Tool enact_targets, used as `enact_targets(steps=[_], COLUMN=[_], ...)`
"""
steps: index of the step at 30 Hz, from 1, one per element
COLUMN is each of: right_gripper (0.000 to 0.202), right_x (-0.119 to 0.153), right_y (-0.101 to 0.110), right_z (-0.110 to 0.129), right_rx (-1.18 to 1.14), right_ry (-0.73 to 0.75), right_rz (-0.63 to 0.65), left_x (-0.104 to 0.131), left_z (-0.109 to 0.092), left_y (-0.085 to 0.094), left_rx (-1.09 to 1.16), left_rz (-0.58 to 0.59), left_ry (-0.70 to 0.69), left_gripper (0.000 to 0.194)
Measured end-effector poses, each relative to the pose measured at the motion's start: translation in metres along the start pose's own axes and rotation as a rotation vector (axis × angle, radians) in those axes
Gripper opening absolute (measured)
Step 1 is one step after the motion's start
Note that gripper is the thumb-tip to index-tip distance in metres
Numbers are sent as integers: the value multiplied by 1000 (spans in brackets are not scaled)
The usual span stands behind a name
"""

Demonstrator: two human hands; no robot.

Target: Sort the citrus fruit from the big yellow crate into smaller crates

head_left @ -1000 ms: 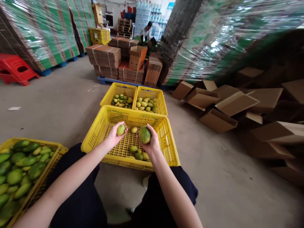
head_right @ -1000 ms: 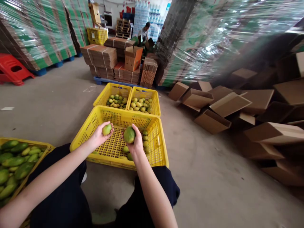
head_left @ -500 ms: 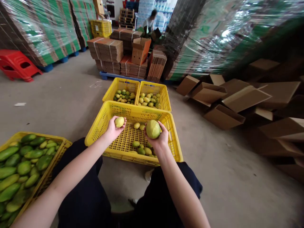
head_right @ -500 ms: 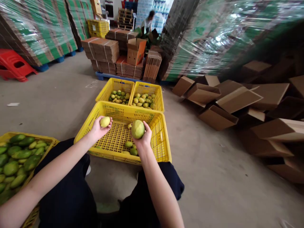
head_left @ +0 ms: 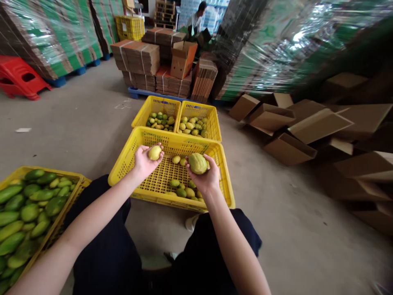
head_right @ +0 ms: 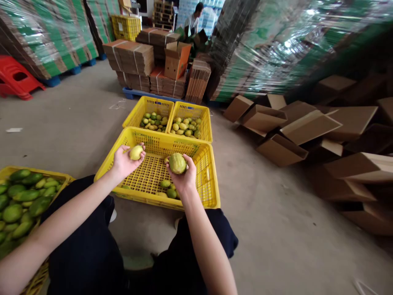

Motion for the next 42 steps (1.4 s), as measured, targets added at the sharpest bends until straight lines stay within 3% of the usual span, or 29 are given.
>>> enact_targets(steps=[4, 7, 13, 22, 32, 42], right_gripper=[23, 26, 29, 27, 37, 42], right_x=[-1, -4, -9, -13, -15, -17], right_y=[1, 4, 14, 18, 21, 24], right_z=[1, 1, -9, -12, -13, -17], right_rx=[-46, -52, -38, 18, 102, 85], right_ry=[0, -19, -121, -149, -150, -178], right_rz=[22, 24, -66, -86, -105, -63], left_x=[-2, -3, -2, -7, 0, 0], left_z=[6, 9, 7, 3, -11, -6], left_y=[-5, -10, -12, 7, 28, 33], left_rx=[29, -10, -100, -271, -218, -195], left_rz=[-22, 23, 70, -3, -88, -103], left_ry=[-13, -3, 47, 98, 95, 144], left_gripper=[43, 39, 34, 64, 53, 59])
Point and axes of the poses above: each hand's wrist, its own x-axis away from the middle knuckle, its own y-axis out of the back of the hand, z = x × y, the point moved 7 cm from there along -x, towards the middle knuckle, and after that the axes turned 11 degrees about -x, right-handed, at the moved point
